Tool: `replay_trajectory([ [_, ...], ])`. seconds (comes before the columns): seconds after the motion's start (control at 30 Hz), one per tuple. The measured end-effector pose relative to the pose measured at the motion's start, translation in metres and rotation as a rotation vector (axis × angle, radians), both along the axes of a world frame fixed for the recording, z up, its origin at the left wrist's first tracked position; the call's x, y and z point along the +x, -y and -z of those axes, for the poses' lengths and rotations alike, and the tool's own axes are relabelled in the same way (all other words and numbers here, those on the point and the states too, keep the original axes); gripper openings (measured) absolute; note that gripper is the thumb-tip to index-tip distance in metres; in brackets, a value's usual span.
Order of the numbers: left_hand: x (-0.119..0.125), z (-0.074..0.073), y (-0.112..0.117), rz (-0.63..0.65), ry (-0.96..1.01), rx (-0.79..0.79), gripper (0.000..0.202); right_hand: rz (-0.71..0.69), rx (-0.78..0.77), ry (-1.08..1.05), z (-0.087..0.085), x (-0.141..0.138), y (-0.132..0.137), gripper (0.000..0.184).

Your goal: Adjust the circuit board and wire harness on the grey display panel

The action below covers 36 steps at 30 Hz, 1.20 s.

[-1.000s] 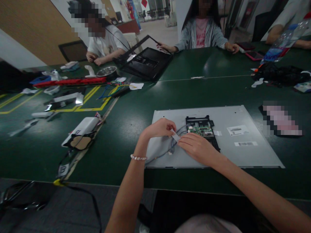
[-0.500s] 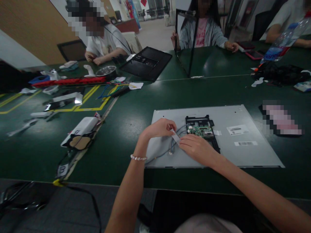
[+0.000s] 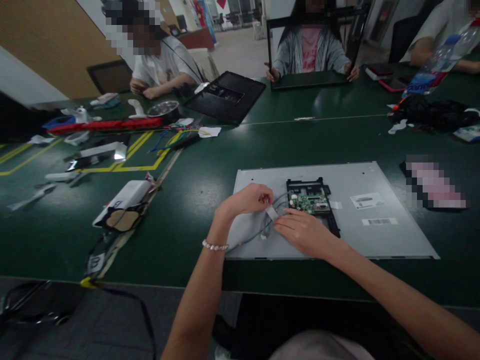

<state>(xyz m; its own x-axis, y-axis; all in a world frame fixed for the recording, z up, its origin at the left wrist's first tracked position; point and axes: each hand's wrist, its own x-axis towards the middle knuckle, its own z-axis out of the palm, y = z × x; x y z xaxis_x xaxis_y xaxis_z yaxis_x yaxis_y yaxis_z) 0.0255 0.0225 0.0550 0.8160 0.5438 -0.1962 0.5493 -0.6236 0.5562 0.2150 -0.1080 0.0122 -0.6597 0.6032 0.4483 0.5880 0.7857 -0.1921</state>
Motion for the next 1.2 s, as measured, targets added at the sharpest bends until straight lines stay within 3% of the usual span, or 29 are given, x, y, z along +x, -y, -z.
replay_trajectory([
  [0.43, 0.002, -0.006, 0.006, -0.069, -0.036, -0.052, 0.015, 0.024, -0.026, -0.003, -0.002, -0.001, 0.001, 0.021],
  [0.73, 0.007, 0.006, 0.007, -0.07, -0.121, 0.031, 0.026, 0.025, -0.032, 0.003, -0.005, -0.001, 0.005, 0.017],
  [1.2, 0.007, 0.01, 0.008, -0.065, -0.135, 0.067, 0.033, 0.058, -0.012, 0.014, -0.007, 0.004, 0.009, 0.018],
])
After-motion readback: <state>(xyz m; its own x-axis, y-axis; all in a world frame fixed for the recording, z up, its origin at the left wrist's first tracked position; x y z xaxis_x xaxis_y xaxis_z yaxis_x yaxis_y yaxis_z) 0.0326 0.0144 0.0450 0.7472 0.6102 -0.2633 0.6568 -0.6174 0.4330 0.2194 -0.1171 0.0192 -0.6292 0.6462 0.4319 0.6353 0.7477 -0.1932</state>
